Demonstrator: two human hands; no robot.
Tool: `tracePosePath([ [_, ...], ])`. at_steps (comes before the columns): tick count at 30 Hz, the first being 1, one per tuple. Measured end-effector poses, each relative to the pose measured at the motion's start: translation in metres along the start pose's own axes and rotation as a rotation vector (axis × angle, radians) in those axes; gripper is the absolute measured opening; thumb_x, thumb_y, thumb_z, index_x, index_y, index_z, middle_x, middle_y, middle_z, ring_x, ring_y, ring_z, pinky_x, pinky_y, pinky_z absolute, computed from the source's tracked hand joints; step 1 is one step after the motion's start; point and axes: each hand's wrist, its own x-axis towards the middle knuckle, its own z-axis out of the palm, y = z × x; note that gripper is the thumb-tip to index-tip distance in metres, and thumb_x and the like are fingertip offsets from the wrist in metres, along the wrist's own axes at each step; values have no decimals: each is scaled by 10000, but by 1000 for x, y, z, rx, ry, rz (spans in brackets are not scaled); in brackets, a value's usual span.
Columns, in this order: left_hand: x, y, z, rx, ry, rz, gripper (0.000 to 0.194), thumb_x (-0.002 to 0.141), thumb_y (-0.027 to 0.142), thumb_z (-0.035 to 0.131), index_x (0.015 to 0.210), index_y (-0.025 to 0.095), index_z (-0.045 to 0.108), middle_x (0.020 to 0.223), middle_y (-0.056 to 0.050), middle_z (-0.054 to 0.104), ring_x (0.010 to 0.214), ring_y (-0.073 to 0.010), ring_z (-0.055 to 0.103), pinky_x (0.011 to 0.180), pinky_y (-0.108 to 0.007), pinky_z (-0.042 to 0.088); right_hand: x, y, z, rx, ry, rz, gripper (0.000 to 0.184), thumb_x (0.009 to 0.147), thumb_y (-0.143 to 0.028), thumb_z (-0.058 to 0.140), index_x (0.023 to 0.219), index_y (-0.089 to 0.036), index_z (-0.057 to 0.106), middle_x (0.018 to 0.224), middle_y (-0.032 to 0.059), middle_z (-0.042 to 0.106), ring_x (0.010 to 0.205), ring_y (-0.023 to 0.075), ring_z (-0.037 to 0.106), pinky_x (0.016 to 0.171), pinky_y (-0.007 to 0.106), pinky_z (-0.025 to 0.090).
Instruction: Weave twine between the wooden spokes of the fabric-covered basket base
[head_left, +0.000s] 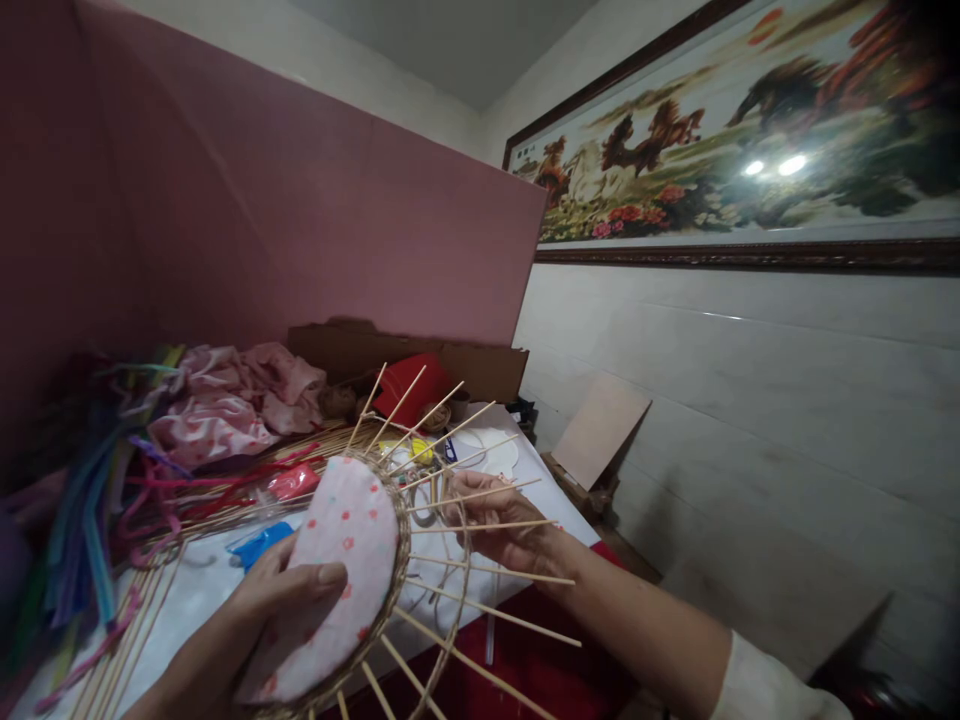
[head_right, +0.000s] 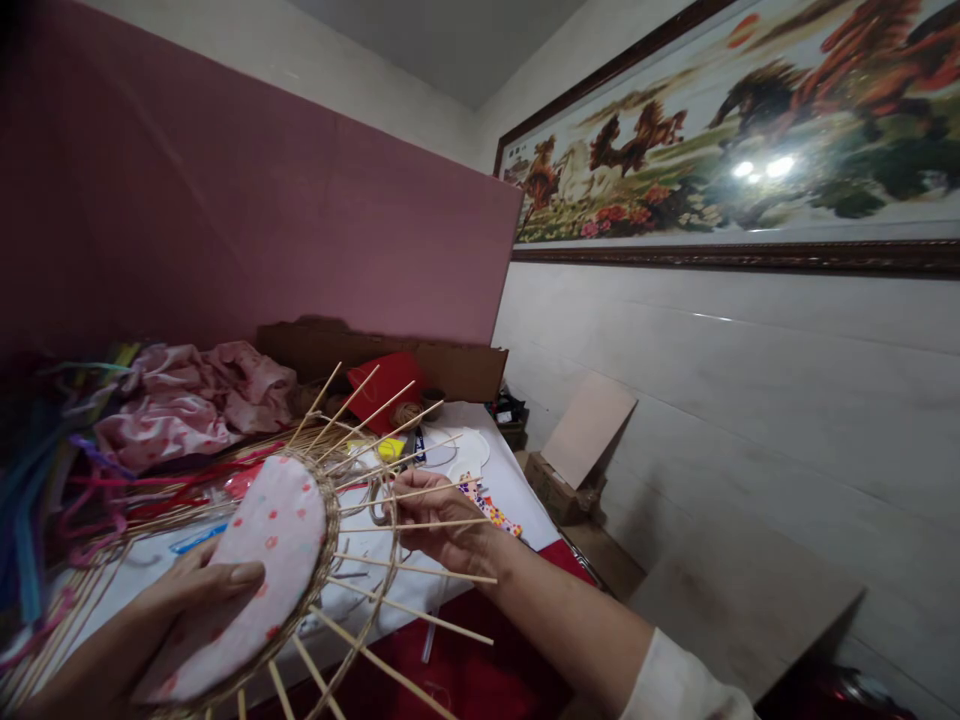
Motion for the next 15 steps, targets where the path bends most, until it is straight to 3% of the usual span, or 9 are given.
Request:
tracePosePath([
  [9,-3,4,0,11,-32,14,272,484,267,762,683,198,588,447,3,657,347,-140,574,323,-190,418,0,0,0,88,17,16,135,694,-140,692,685,-146,557,575,-32,518,452,50,417,424,186,255],
  [15,-6,8,2,-10,-60,6,307,499,266,763,740,198,585,493,-18,689,375,-149,590,341,-203,439,1,-1,0,92,9,29,141,682,-141,695,693,-157,555,576,-36,515,462,54,424,425,185,255],
])
